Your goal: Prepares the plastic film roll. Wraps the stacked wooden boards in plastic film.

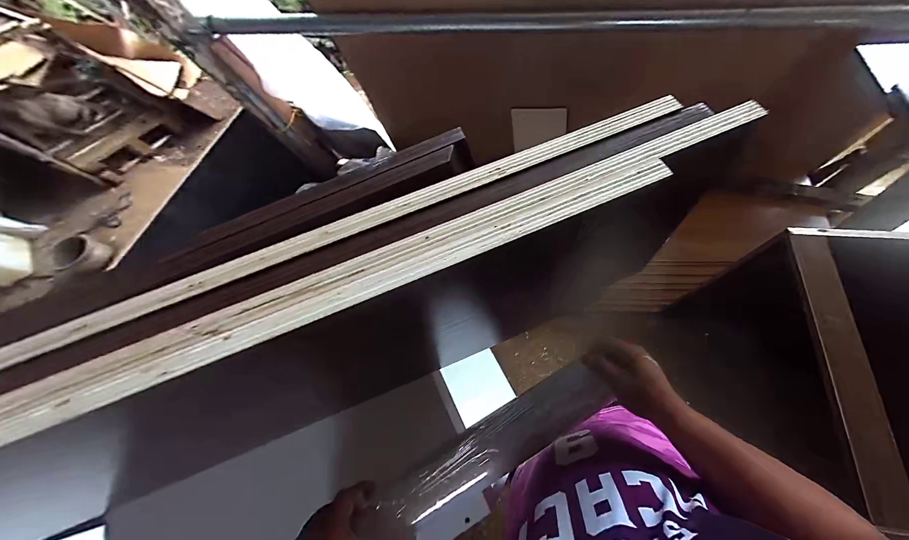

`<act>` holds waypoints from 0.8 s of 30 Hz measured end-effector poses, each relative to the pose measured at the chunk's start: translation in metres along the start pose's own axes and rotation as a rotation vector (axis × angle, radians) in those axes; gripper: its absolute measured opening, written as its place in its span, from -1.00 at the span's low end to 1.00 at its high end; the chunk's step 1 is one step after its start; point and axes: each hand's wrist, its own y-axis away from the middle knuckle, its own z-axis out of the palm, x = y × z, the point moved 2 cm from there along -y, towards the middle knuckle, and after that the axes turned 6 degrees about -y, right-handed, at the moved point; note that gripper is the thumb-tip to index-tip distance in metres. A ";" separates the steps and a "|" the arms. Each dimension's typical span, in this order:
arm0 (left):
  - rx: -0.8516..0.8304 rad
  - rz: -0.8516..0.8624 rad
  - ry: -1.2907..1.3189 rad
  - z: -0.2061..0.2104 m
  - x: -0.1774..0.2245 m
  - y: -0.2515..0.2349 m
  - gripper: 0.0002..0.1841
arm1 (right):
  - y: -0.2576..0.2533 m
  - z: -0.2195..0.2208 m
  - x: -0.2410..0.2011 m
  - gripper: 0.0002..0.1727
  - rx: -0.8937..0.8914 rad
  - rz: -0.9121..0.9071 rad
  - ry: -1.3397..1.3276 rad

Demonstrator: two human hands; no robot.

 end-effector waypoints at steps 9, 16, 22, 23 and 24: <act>0.079 0.042 -0.001 0.020 0.138 0.001 -0.02 | -0.004 -0.119 0.040 -0.88 0.198 -0.064 -0.096; -0.125 -0.004 -0.096 0.023 0.186 0.014 -0.06 | 0.004 -0.161 0.073 -0.91 0.126 -0.061 -0.265; 0.428 0.329 0.089 0.039 0.162 0.016 -0.27 | -0.004 -0.182 0.069 -0.91 -0.090 -0.157 -0.238; 0.504 0.336 0.147 0.035 0.161 0.020 -0.29 | -0.005 -0.188 0.063 -0.90 -0.142 -0.193 -0.205; 0.564 0.331 0.224 0.030 0.162 0.024 -0.32 | -0.005 -0.194 0.057 -0.87 -0.192 -0.229 -0.176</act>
